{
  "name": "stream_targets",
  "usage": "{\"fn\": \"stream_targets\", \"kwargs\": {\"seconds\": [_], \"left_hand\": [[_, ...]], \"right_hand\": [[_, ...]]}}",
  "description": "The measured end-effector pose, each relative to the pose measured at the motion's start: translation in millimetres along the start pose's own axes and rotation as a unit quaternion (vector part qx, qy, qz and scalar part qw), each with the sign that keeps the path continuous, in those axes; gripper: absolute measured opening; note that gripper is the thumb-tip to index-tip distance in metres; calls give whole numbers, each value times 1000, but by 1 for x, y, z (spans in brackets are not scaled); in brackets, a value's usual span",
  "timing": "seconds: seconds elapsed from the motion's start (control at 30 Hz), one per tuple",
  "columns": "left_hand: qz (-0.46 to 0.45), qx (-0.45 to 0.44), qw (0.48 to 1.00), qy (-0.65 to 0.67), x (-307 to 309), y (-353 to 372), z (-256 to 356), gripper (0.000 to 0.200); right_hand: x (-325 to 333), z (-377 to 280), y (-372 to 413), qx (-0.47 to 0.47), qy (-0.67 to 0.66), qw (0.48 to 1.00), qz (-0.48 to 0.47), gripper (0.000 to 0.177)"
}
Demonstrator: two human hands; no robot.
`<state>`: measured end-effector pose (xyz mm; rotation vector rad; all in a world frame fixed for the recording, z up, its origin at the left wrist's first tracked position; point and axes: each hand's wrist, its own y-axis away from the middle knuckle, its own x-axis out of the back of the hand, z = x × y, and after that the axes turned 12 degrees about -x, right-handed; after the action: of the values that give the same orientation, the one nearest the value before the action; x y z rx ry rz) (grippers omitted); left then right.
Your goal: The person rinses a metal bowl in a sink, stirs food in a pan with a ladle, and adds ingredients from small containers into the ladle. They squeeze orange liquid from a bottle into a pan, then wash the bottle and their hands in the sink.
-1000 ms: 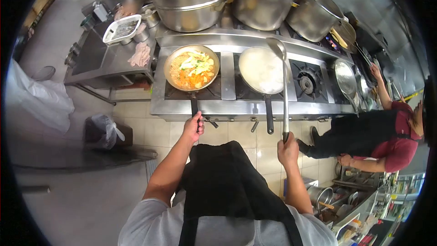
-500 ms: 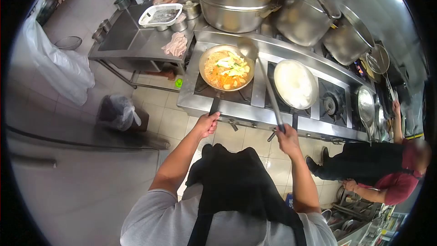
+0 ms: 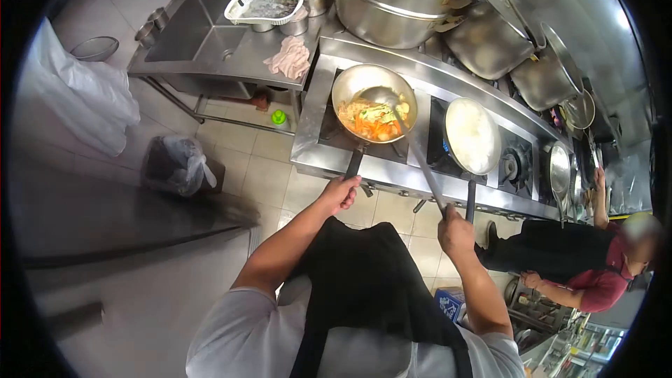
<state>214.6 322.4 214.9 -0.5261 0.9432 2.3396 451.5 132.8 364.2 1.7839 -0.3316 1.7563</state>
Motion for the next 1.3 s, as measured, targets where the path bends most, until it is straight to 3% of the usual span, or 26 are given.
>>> {"fn": "stream_targets", "kwargs": {"seconds": [0.07,0.13,0.23,0.37,0.47,0.6,0.67,0.77,0.93,1.0,1.03,1.07,1.13,1.17,1.2,1.23,1.27,1.3], "left_hand": [[14,24,999,-28,-1,0,3,31],[-3,35,999,-31,4,-3,1,33],[-30,30,999,-23,7,-3,1,33],[-36,35,998,-25,8,-6,3,31],[-59,40,997,-11,13,-9,3,29],[-84,22,996,26,18,-19,-2,22],[-100,26,994,40,18,-22,-4,20],[-73,32,997,25,17,-25,-2,20],[-65,24,997,30,14,-18,2,20],[-64,23,997,35,15,-19,1,19],[-71,29,996,34,15,-19,1,19],[-80,36,996,33,16,-19,1,19],[-81,42,996,24,15,-19,4,19],[-83,36,996,19,14,-18,6,19],[-85,31,996,15,14,-17,5,19],[-84,31,996,15,14,-16,4,19],[-87,27,996,10,14,-16,4,20],[-89,24,996,5,16,-16,5,20]], "right_hand": [[0,-11,-5,-29,-7,1000,2,29],[-21,-33,-29,-65,-58,994,65,26],[-56,-73,-55,-119,-83,989,16,27],[-59,-80,-20,-102,-72,991,-40,25],[-39,-54,4,-78,-88,993,-8,26],[-49,-69,-6,-92,-162,981,52,21],[-63,-91,-23,-137,-162,977,29,21],[-63,-101,-18,-116,-192,974,-20,24],[-33,-66,20,-88,-220,971,24,25],[-19,-65,33,-58,-309,949,6,23],[-26,-60,35,-100,-439,887,-99,24],[-20,-64,33,-98,-440,887,-99,24],[-1,-76,29,-165,-503,805,-269,25],[-19,-79,22,-155,-474,838,-220,23],[-27,-82,23,-155,-474,838,-221,23],[-32,-84,25,-90,-362,923,-94,21],[-35,-87,26,-18,-236,971,37,19],[-22,-90,35,-29,-279,959,36,17]]}}
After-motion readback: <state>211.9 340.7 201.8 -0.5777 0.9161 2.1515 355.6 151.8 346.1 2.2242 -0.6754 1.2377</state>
